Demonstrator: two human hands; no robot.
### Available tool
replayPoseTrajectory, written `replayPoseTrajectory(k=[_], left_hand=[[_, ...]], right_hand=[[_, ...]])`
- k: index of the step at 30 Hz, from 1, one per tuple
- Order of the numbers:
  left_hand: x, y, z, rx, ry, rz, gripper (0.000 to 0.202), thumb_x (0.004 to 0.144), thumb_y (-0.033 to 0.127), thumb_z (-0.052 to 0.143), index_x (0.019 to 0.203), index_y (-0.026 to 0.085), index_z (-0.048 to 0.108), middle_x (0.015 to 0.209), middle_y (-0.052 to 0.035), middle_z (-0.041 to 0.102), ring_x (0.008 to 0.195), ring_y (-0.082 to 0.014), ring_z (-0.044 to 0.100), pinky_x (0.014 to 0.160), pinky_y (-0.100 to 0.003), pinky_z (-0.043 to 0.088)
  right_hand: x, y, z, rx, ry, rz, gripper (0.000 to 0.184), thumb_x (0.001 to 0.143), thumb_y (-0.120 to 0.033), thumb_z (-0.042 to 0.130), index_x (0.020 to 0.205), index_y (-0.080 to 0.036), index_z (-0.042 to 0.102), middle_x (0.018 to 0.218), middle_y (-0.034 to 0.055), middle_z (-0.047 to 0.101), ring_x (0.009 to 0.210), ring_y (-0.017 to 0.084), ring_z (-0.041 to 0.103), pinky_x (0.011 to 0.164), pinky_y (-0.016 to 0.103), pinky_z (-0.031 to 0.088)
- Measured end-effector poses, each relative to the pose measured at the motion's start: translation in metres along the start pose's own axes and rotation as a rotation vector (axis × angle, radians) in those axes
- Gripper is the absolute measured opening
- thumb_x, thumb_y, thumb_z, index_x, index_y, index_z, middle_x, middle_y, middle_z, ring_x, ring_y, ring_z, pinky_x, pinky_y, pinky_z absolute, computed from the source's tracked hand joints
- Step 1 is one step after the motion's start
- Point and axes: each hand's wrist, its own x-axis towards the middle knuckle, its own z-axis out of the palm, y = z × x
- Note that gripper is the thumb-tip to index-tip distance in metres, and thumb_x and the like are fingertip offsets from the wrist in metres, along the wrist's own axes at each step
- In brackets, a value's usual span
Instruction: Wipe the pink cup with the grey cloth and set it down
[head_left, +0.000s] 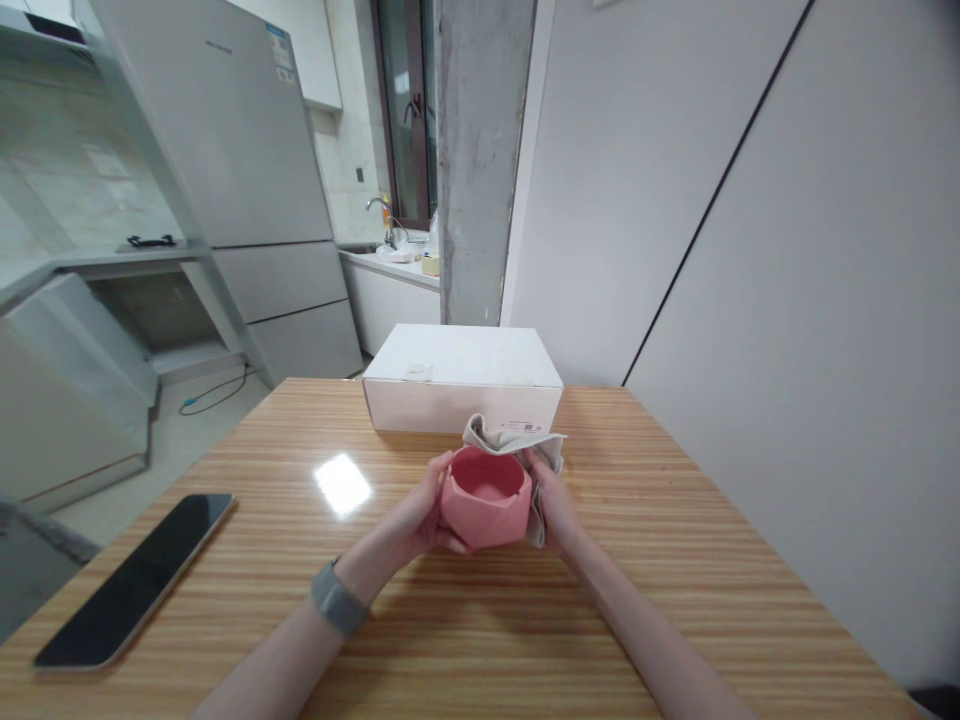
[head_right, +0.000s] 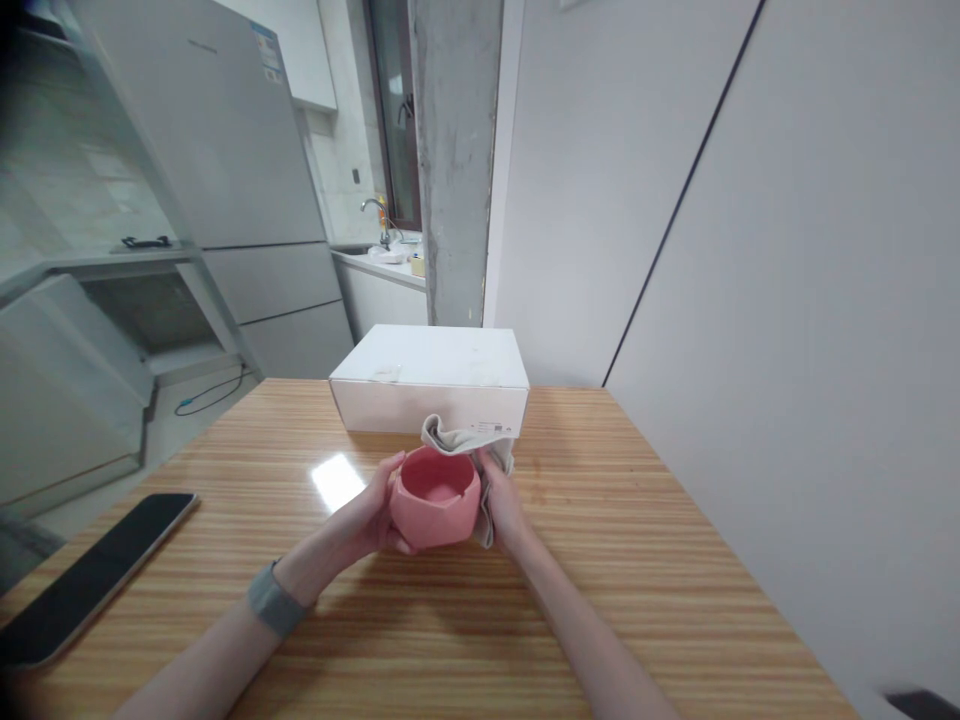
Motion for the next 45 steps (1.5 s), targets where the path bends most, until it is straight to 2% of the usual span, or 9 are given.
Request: replayPoseTrajectory(k=[6, 13, 18, 22, 24, 26, 30, 34, 45], left_hand=[[0.005, -0.002, 0.002, -0.135, 0.078, 0.164, 0.051, 0.087, 0.054, 0.04, 0.117, 0.016, 0.058, 0.093, -0.0116, 0.071, 0.072, -0.0215, 0.068, 0.059, -0.035, 0.058], [0.011, -0.016, 0.008, -0.244, 0.023, 0.238, 0.042, 0.087, 0.043, 0.05, 0.113, 0.011, 0.055, 0.102, -0.0161, 0.069, 0.089, -0.0241, 0.068, 0.08, -0.038, 0.054], [0.01, -0.016, 0.002, -0.005, -0.026, 0.213, 0.044, 0.085, 0.051, 0.049, 0.097, 0.012, 0.063, 0.086, -0.0136, 0.07, 0.074, -0.0208, 0.066, 0.058, -0.027, 0.052], [0.0, -0.008, -0.003, 0.439, 0.012, 0.281, 0.044, 0.079, 0.053, 0.056, 0.077, 0.01, 0.066, 0.072, -0.0097, 0.067, 0.057, -0.0147, 0.057, 0.051, -0.024, 0.045], [-0.003, -0.004, -0.005, 0.654, 0.151, 0.381, 0.04, 0.074, 0.05, 0.064, 0.083, 0.011, 0.067, 0.077, -0.0089, 0.066, 0.062, -0.0159, 0.057, 0.055, -0.025, 0.046], [-0.004, -0.002, -0.005, 0.695, 0.241, 0.49, 0.052, 0.069, 0.046, 0.071, 0.108, 0.013, 0.06, 0.097, -0.0112, 0.065, 0.077, -0.0201, 0.06, 0.064, -0.028, 0.049], [-0.002, -0.001, -0.007, 0.603, 0.117, 0.723, 0.098, 0.055, 0.037, 0.082, 0.138, 0.02, 0.032, 0.137, -0.0157, 0.043, 0.116, -0.0289, 0.05, 0.094, -0.04, 0.043], [0.0, -0.002, -0.008, 0.595, 0.039, 0.789, 0.089, 0.054, 0.036, 0.084, 0.131, 0.019, 0.043, 0.131, -0.0125, 0.052, 0.119, -0.0299, 0.049, 0.103, -0.041, 0.035], [0.003, 0.0, -0.003, 0.444, 0.237, 0.839, 0.07, 0.06, 0.032, 0.078, 0.122, 0.015, 0.051, 0.119, -0.0121, 0.062, 0.108, -0.0276, 0.058, 0.092, -0.037, 0.046]], right_hand=[[-0.002, 0.008, 0.002, -0.014, 0.155, -0.137, 0.04, 0.076, -0.051, 0.064, 0.104, -0.022, 0.067, 0.111, 0.0023, 0.068, 0.114, 0.023, 0.056, 0.102, 0.039, 0.038], [-0.01, 0.009, 0.003, -0.138, 0.307, -0.298, 0.037, 0.074, -0.048, 0.066, 0.103, -0.026, 0.067, 0.106, 0.0007, 0.069, 0.118, 0.02, 0.052, 0.107, 0.039, 0.032], [-0.004, 0.002, 0.002, 0.041, 0.277, -0.142, 0.036, 0.078, -0.052, 0.059, 0.096, -0.022, 0.067, 0.095, 0.0004, 0.072, 0.102, 0.022, 0.062, 0.091, 0.036, 0.048], [-0.004, -0.003, 0.001, 0.123, 0.141, 0.044, 0.041, 0.079, -0.057, 0.053, 0.087, -0.021, 0.068, 0.081, 0.0037, 0.074, 0.087, 0.026, 0.068, 0.073, 0.038, 0.056], [-0.005, -0.003, 0.001, 0.157, 0.12, 0.098, 0.039, 0.079, -0.056, 0.053, 0.087, -0.021, 0.068, 0.08, 0.0046, 0.074, 0.084, 0.026, 0.069, 0.069, 0.038, 0.057], [-0.006, -0.003, 0.002, 0.199, 0.091, 0.134, 0.037, 0.08, -0.053, 0.054, 0.089, -0.02, 0.069, 0.082, 0.0049, 0.074, 0.084, 0.026, 0.069, 0.069, 0.038, 0.057], [-0.01, -0.006, 0.007, 0.276, 0.037, 0.18, 0.033, 0.078, -0.048, 0.06, 0.093, -0.02, 0.068, 0.087, 0.0041, 0.074, 0.089, 0.025, 0.068, 0.074, 0.035, 0.055], [-0.012, -0.008, 0.01, 0.298, 0.014, 0.223, 0.032, 0.078, -0.045, 0.062, 0.091, -0.017, 0.069, 0.089, 0.0056, 0.074, 0.093, 0.025, 0.067, 0.078, 0.034, 0.054], [-0.012, 0.004, 0.014, 0.312, 0.072, 0.041, 0.037, 0.076, -0.045, 0.066, 0.105, -0.021, 0.066, 0.107, 0.0019, 0.07, 0.11, 0.022, 0.059, 0.091, 0.033, 0.048]])
